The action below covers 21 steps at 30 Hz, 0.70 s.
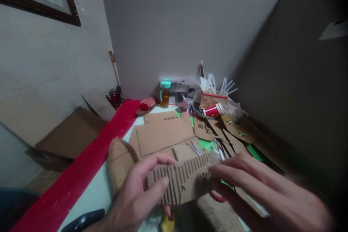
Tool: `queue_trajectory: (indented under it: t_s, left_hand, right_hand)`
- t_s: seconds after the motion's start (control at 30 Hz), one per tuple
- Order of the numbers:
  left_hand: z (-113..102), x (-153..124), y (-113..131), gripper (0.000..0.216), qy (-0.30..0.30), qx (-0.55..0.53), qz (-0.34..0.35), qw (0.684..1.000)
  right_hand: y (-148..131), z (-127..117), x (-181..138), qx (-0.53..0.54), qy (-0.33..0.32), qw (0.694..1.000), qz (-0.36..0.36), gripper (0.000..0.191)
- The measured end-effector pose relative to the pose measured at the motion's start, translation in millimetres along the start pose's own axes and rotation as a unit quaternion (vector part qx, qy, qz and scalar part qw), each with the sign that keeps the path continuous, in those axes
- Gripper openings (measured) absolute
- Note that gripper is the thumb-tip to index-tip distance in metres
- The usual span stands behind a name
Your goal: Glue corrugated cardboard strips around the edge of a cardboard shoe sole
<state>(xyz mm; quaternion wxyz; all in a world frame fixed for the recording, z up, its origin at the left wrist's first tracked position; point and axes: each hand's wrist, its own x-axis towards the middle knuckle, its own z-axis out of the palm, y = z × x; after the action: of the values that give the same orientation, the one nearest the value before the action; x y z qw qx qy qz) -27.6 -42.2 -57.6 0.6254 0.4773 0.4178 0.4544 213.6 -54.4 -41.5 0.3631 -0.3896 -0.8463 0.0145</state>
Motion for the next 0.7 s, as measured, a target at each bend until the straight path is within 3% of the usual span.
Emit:
queue_trajectory:
  t_s: [0.07,0.17,0.5,0.57,0.7]
  left_hand:
    - [-1,0,3,0.023,-0.004,0.040,-0.007,0.999]
    - [-4,1,3,0.027,0.005,0.096,-0.017,0.995]
    - [0,2,-7,0.015,0.075,0.150,0.009,0.986]
    - [1,1,-7,0.014,0.065,0.154,0.012,0.986]
    - [0,-1,-7,0.017,0.068,0.130,0.003,0.989]
  right_hand:
    - [-11,10,22,-0.044,-0.017,0.996,-0.080,0.023]
    - [-19,24,42,-0.041,-0.046,0.992,-0.107,0.024]
    - [-18,39,40,-0.125,-0.020,0.975,-0.184,0.030]
    - [-16,43,39,-0.116,-0.003,0.978,-0.172,0.028]
    - [-10,43,34,-0.082,0.013,0.994,-0.073,0.019]
